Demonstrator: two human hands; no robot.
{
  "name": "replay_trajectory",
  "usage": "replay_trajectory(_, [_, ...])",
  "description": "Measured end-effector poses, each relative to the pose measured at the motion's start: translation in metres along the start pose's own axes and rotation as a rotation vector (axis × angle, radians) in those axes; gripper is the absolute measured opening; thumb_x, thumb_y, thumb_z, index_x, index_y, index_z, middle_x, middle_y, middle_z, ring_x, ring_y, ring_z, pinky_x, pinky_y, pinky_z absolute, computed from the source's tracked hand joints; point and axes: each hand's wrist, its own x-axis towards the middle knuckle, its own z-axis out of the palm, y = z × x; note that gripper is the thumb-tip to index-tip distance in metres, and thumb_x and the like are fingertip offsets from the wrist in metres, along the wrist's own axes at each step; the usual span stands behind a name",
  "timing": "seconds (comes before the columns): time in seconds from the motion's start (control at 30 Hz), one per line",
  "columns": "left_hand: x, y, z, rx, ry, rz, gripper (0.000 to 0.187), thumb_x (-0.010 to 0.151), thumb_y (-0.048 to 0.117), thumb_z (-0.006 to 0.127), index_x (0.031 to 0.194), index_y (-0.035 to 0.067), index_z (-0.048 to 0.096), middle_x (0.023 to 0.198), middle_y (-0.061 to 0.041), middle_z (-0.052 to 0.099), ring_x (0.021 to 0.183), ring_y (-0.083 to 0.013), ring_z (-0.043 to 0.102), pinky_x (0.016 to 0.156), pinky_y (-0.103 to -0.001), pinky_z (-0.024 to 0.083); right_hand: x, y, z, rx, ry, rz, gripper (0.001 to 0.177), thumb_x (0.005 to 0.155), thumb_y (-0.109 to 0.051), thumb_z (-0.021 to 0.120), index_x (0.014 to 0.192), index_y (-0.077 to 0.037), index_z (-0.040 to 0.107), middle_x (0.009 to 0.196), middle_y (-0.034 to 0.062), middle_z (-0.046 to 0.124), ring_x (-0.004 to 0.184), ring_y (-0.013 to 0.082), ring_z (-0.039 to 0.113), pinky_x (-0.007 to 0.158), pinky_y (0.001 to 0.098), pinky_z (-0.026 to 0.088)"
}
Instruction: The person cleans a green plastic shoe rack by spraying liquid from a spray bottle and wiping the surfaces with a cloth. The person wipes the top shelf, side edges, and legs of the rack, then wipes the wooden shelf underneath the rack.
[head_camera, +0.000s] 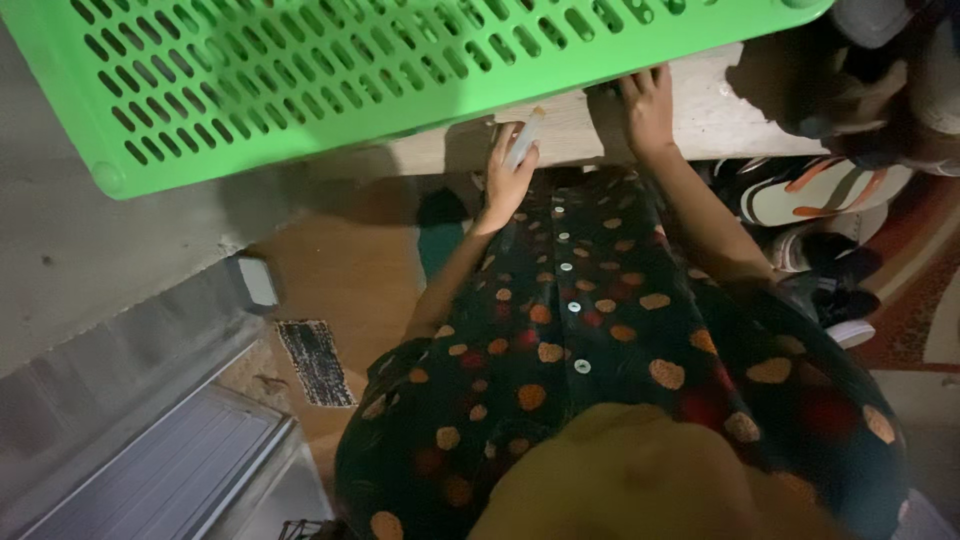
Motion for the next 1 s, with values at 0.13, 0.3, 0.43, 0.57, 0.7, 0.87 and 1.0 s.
replay_trajectory(0.13, [0.002,0.002,0.002,-0.01,-0.03,-0.035,0.026,0.097,0.008,0.068,0.12,0.001,0.058,0.095,-0.01,0.064,0.084,-0.0188,0.064,0.076,-0.033,0.052,-0.012,-0.006,-0.031,0.392,-0.036,0.194,0.049,0.093,0.004,0.06,0.142,0.002,0.064,0.136,0.0225,0.058,0.123,0.0441,0.05,0.107,0.051,0.046])
replay_trajectory(0.3, [0.006,-0.008,0.006,-0.017,-0.037,0.079,0.029,0.096,0.007,0.067,0.122,0.0,0.056,0.103,-0.011,0.064,0.091,-0.0191,0.067,0.078,-0.032,0.054,-0.014,-0.021,-0.046,0.557,0.052,0.172,0.038,0.094,0.004,0.063,0.13,0.0,0.072,0.129,0.022,0.059,0.119,0.0433,0.05,0.102,0.0513,0.046])
replay_trajectory(0.43, [0.008,-0.028,0.015,-0.026,-0.068,-0.027,0.042,0.093,0.01,0.068,0.132,0.0,0.055,0.097,-0.01,0.069,0.084,-0.018,0.069,0.075,-0.031,0.055,0.012,-0.021,-0.015,0.415,0.068,0.087,0.033,0.092,-0.001,0.066,0.125,0.004,0.069,0.135,0.0229,0.056,0.12,0.0434,0.049,0.102,0.0506,0.046])
replay_trajectory(0.57, [0.01,-0.04,0.024,0.025,-0.045,0.037,0.049,0.093,0.012,0.073,0.136,0.0,0.053,0.104,-0.013,0.07,0.09,-0.0208,0.069,0.079,-0.033,0.056,0.013,-0.007,0.001,0.297,0.035,0.001,0.041,0.086,0.002,0.064,0.126,0.006,0.067,0.138,0.0223,0.053,0.127,0.0432,0.049,0.107,0.0487,0.044])
replay_trajectory(0.7, [0.009,-0.03,0.025,0.067,-0.061,0.061,0.049,0.092,0.013,0.074,0.135,0.002,0.054,0.105,-0.013,0.07,0.093,-0.0222,0.071,0.081,-0.035,0.056,-0.013,-0.002,-0.012,0.332,0.007,0.138,0.049,0.087,0.006,0.061,0.135,0.007,0.063,0.136,0.0241,0.05,0.128,0.0434,0.048,0.112,0.0459,0.043])
replay_trajectory(0.87, [0.012,-0.002,0.025,0.039,-0.133,0.023,0.034,0.093,0.01,0.071,0.123,0.004,0.059,0.104,-0.013,0.068,0.093,-0.0248,0.07,0.08,-0.035,0.056,-0.022,0.004,-0.03,0.693,0.269,0.491,0.052,0.088,0.011,0.051,0.139,0.002,0.058,0.133,0.0234,0.052,0.126,0.0403,0.051,0.113,0.0453,0.045])
replay_trajectory(1.0, [0.016,0.018,0.029,0.076,-0.136,0.143,0.031,0.091,0.006,0.071,0.12,0.003,0.059,0.108,-0.013,0.063,0.1,-0.0276,0.068,0.085,-0.036,0.055,-0.002,0.015,-0.013,0.636,0.379,0.359,0.052,0.082,0.011,0.066,0.133,0.003,0.056,0.127,0.0188,0.054,0.114,0.0346,0.055,0.101,0.0415,0.049])
